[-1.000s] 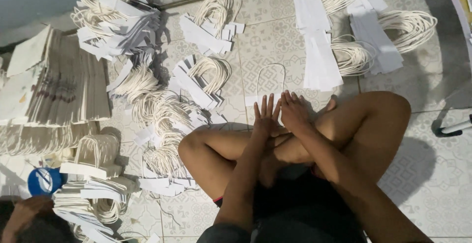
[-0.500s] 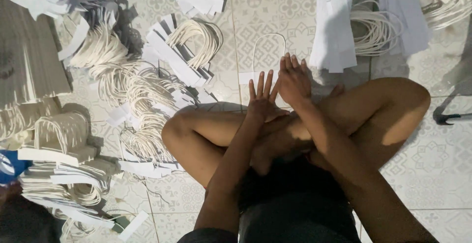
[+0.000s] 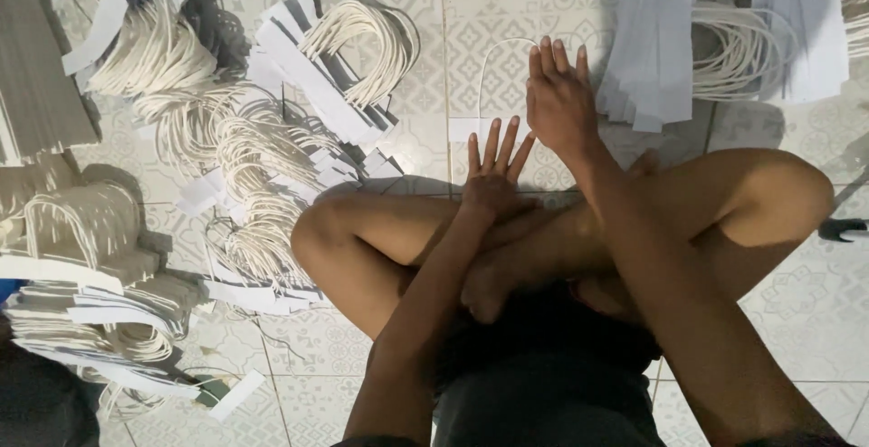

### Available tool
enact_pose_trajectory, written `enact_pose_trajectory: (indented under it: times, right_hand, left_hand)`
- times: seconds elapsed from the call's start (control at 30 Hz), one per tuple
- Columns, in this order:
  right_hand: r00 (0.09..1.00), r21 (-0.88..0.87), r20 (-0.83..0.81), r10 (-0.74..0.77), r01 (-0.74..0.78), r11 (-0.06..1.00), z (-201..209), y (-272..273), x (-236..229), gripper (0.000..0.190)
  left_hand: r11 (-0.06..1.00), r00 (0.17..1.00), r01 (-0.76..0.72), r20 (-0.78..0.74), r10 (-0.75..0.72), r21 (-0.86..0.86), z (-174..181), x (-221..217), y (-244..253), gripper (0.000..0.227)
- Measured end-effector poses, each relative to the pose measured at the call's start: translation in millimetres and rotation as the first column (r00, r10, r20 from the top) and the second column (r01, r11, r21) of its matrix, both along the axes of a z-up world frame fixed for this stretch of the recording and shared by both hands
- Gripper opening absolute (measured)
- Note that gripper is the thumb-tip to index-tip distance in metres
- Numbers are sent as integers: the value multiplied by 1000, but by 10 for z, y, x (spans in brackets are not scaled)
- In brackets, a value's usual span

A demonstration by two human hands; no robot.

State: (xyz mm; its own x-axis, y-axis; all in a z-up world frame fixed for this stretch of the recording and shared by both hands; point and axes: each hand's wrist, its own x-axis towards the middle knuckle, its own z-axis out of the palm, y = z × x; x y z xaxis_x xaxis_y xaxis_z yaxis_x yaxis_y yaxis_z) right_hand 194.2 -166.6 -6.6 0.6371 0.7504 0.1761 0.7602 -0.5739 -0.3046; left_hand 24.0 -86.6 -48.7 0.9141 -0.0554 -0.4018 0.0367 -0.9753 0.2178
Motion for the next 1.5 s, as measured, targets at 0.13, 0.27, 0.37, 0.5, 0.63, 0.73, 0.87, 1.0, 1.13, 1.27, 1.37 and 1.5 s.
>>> enact_pose_trajectory:
  times: [0.13, 0.27, 0.37, 0.5, 0.63, 0.73, 0.87, 1.0, 1.13, 1.27, 1.37, 1.5]
  right_hand:
    - [999, 0, 40, 15, -15, 1000, -47, 93, 83, 44]
    - [1000, -21, 23, 6, -6, 1000, -99, 175, 137, 45]
    - [998, -46, 55, 31, -28, 999, -122, 210, 164, 49]
    - [999, -6, 27, 28, -28, 1000, -104, 272, 173, 44]
    - [1000, -40, 20, 6, -5, 999, -170, 403, 166, 45]
    - [1000, -62, -16, 15, -16, 998, -215, 451, 148, 48]
    - [999, -72, -44, 16, -20, 997, -216, 454, 152, 49]
    - [1000, -16, -5, 23, -23, 1000, -219, 443, 151, 47]
    - [996, -37, -89, 23, -27, 999, -130, 422, 136, 51]
    - [983, -76, -182, 8, -22, 997, -154, 303, 42, 61]
    - [976, -59, -217, -36, 24, 998, -119, 190, -31, 59]
    - [905, -252, -403, -137, 35, 967, -105, -84, -243, 65]
  left_hand:
    - [992, 950, -47, 311, 8, 116, -140, -65, -56, 70]
    - [1000, 1000, 5, -30, -5, -24, 153, 46, 56, 136]
    - [1000, 1000, 14, -12, -14, 1, 133, 37, 55, 133]
    - [1000, 1000, 13, 8, -12, -22, 153, 33, 52, 134]
    - [999, 1000, -10, 27, 12, -45, 122, 19, 51, 127]
    - [1000, 993, -16, 117, 15, 8, 41, -10, 22, 127]
    - [1000, 989, -22, 146, 23, -9, -27, -13, 9, 139]
    - [999, 992, -33, 123, 38, -38, 17, -7, 14, 141]
    - [1000, 1000, 5, 14, -6, 19, 124, 38, 43, 138]
    - [1000, 1000, 7, -8, -7, 3, 78, -9, 22, 135]
    - [1000, 993, -30, 111, 30, 0, 84, 58, 28, 98]
    - [999, 939, 31, -343, -27, 6, 450, 186, 59, 114]
